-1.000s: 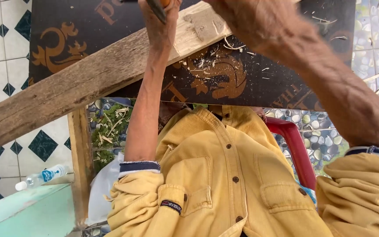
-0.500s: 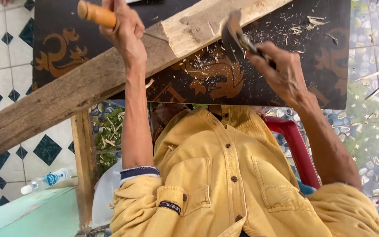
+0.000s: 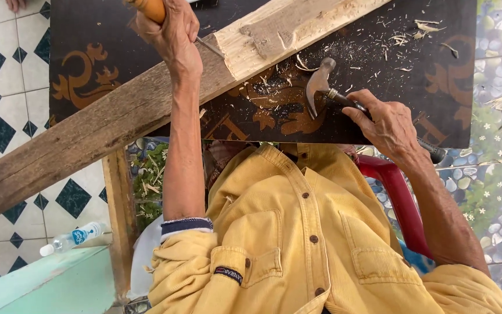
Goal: A person uses a hammer and chisel to carve and shape a piece of wooden lumber on a workbench.
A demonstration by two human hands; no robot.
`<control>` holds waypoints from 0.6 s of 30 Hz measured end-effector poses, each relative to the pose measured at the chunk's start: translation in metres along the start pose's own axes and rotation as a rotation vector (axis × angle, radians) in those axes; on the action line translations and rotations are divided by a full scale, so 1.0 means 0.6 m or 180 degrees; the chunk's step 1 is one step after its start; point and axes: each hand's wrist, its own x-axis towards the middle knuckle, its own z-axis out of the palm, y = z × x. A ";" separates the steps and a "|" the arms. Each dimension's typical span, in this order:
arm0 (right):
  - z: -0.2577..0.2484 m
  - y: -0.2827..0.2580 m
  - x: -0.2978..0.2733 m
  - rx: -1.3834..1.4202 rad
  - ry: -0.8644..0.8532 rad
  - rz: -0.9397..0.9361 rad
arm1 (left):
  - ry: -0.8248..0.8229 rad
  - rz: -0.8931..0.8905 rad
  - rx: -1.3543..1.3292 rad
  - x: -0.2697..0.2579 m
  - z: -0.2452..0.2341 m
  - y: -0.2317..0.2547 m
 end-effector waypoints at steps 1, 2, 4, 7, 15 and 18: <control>0.005 0.006 0.002 0.0010 -0.0013 0.0003 | -0.0001 -0.0012 0.0012 -0.001 0.006 0.005; 0.011 0.013 0.003 -0.0056 0.0046 -0.0069 | -0.0072 -0.0075 0.0078 -0.002 0.012 0.009; 0.017 0.020 0.003 -0.0117 0.0095 -0.0129 | -0.0146 -0.0155 0.0146 -0.010 0.012 0.004; 0.018 0.023 0.003 -0.0137 0.0118 -0.0170 | -0.0300 -0.0296 0.0242 -0.023 -0.010 -0.031; -0.058 -0.035 0.042 0.0368 0.0424 -0.0962 | -0.0142 -0.0136 0.0790 -0.008 0.010 -0.033; -0.174 -0.103 0.066 -0.0429 0.1484 -0.1601 | -0.0255 -0.0079 0.0639 -0.012 0.021 -0.023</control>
